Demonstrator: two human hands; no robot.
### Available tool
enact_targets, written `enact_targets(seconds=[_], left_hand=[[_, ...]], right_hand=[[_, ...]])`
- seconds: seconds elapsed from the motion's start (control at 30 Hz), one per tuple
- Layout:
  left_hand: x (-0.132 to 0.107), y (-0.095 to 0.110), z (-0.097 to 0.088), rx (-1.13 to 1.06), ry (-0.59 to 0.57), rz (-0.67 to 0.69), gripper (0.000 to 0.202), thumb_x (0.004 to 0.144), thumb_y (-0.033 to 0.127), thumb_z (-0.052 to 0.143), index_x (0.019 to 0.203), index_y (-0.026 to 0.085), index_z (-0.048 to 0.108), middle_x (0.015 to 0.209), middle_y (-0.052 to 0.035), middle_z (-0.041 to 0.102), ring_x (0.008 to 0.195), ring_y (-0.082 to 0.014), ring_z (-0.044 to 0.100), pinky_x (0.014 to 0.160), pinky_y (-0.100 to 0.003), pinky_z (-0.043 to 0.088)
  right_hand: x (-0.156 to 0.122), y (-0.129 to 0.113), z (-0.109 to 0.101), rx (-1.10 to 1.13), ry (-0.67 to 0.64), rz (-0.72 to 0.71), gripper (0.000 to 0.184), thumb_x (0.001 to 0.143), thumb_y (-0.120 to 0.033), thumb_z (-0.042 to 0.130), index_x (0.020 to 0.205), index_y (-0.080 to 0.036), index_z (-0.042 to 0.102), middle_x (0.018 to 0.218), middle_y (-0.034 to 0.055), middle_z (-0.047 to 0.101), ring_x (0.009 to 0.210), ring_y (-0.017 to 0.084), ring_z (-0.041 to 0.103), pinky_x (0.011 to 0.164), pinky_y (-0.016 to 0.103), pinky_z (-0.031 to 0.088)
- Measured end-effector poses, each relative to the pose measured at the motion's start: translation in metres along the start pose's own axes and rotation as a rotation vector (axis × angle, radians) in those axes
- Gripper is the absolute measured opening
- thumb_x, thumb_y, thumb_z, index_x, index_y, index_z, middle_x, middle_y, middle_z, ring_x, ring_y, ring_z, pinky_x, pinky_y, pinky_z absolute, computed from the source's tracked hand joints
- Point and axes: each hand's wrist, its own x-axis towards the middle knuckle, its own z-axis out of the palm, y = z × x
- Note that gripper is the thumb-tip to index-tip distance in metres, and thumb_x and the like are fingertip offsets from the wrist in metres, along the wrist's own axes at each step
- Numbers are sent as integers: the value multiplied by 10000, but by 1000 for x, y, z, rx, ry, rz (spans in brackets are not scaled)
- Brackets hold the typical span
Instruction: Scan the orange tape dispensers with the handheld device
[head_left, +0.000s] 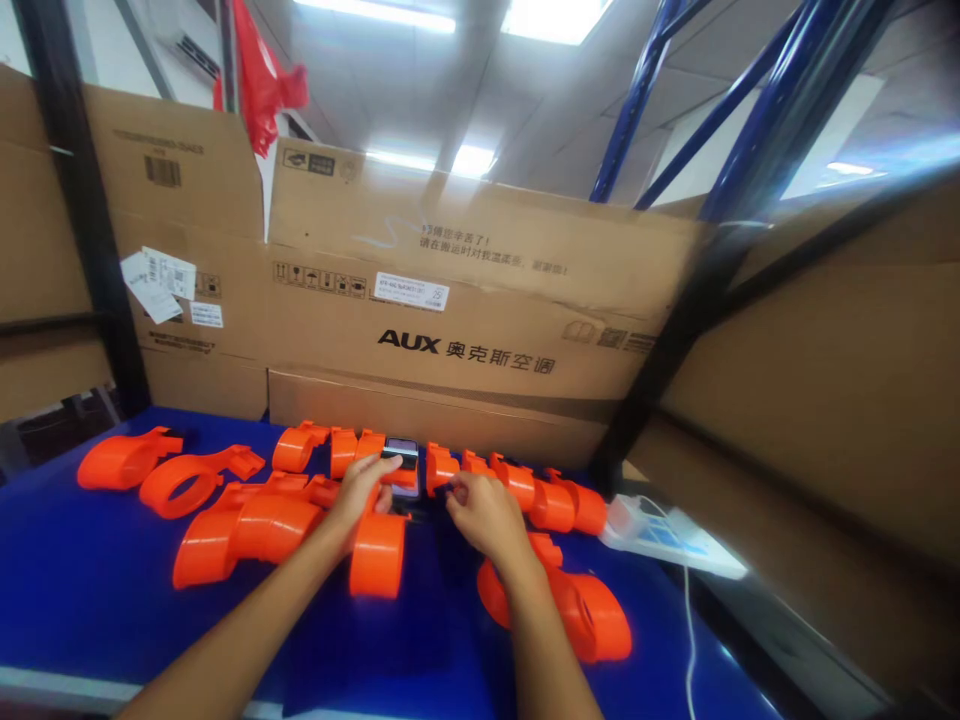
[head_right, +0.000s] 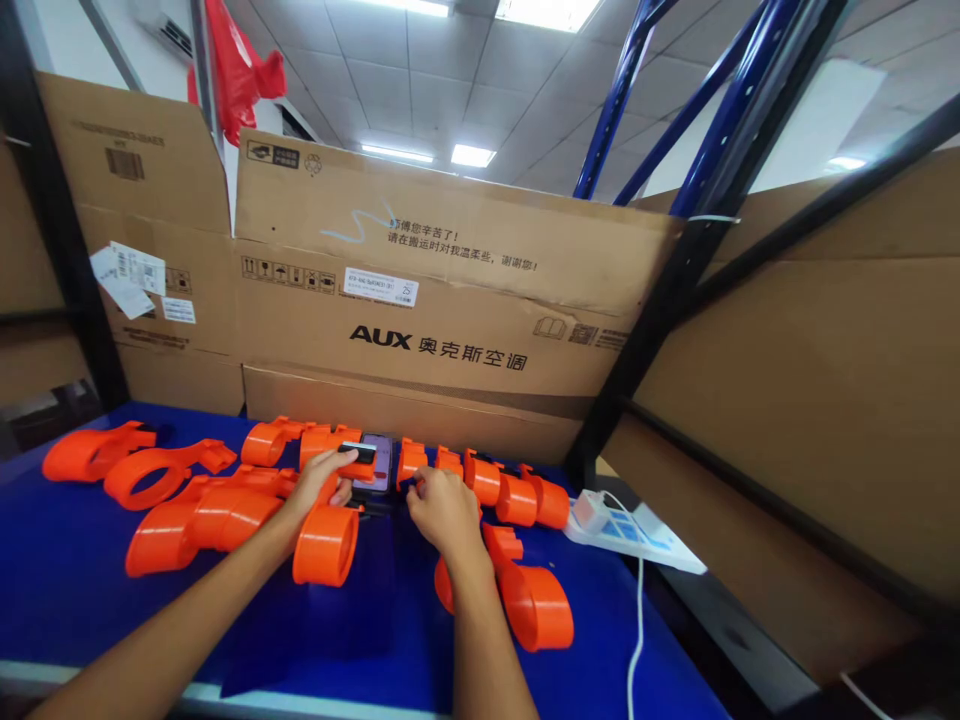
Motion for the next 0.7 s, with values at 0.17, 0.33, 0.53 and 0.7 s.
enact_targets(seconds=[0.17,0.33,0.53,0.7], left_hand=[[-2,0,2,5,27,31,332,724,450,735,676,193,532,350,71,426,304,-78,351,378,-213,240],[-7,1,8,38,29,79,321,718,450,743,731,169,588,466,63,492,323,-54,354,361,-206,224],[-8,1,10,76,-21,95,348,734,479,733,821,156,640,530,68,483,343,-44,360,355,-194,239],[-9,1,11,84,-31,104,393,743,530,726,828,156,640,539,63,500,347,-41,367,353,-190,238]], right_hand=[[0,4,-1,71,31,26,154,804,-238,628,933,-233,712,834,52,693,797,218,629,629,272,362],[-1,-5,-3,432,286,-226,210,891,-205,529,1018,-221,696,907,48,705,842,206,636,795,327,476],[-9,-30,-3,584,334,-525,356,913,-250,587,1267,-268,624,1135,87,640,1048,236,601,931,398,496],[-7,-33,1,592,311,-504,303,935,-255,573,1230,-267,638,1139,89,634,1068,236,602,945,400,498]])
